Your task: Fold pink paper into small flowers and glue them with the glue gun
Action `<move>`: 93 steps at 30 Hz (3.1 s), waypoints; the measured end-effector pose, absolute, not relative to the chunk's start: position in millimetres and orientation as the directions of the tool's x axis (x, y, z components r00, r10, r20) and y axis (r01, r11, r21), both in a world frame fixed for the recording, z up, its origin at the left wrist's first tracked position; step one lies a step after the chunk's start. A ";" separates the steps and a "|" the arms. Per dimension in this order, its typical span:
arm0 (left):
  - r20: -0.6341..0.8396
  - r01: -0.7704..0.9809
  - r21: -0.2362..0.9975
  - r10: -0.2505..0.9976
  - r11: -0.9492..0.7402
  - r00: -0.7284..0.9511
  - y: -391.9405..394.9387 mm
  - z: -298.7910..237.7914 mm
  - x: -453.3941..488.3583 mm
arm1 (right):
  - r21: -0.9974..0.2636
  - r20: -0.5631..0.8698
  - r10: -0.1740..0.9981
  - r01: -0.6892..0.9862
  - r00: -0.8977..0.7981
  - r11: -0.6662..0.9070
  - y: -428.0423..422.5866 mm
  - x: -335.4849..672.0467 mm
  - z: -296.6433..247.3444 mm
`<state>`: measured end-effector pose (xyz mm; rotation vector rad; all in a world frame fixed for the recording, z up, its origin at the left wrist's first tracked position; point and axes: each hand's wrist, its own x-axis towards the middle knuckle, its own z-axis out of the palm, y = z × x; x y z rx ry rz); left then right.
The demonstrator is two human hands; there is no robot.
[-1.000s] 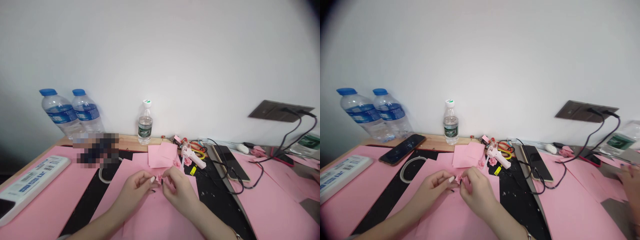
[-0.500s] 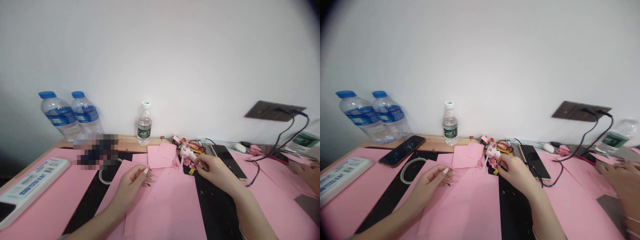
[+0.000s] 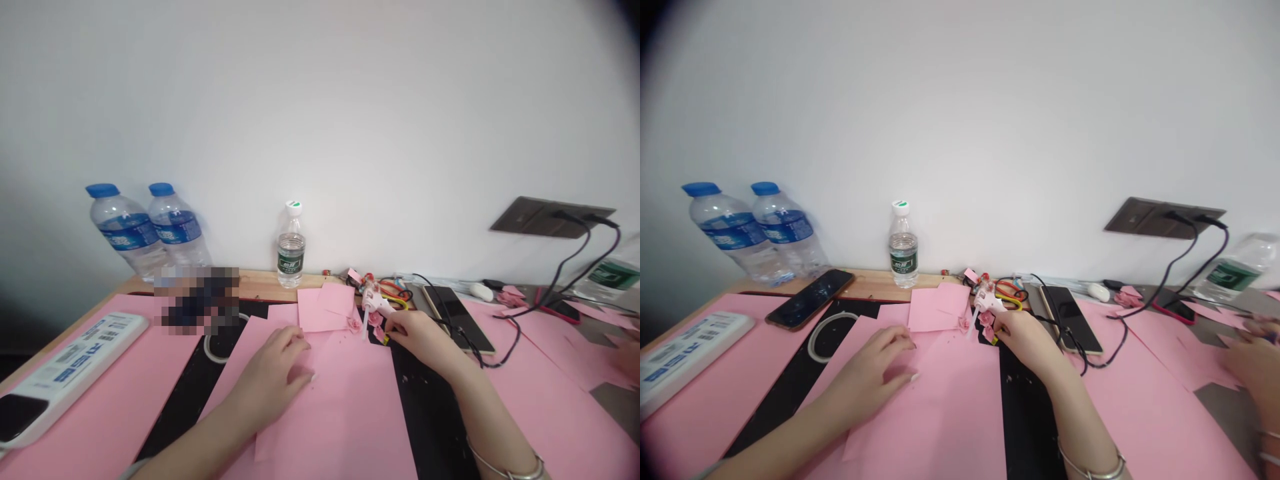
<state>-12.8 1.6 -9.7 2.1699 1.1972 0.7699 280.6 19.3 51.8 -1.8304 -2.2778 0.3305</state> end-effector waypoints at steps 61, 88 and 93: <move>0.019 0.052 0.998 0.972 -0.032 0.234 9.7 6.6 -5.0 | -0.994 0.079 0.994 0.077 0.074 0.073 -4.8 178.1 20.9; 0.147 0.161 0.954 0.860 -0.254 0.488 -13.5 -2.6 2.8 | -0.824 0.257 0.839 0.345 -0.479 0.449 -36.1 171.2 7.8; 0.062 0.058 0.992 0.844 -0.110 0.534 -11.8 -5.0 1.8 | -0.938 0.122 0.882 0.238 -0.456 0.253 -35.8 168.8 5.8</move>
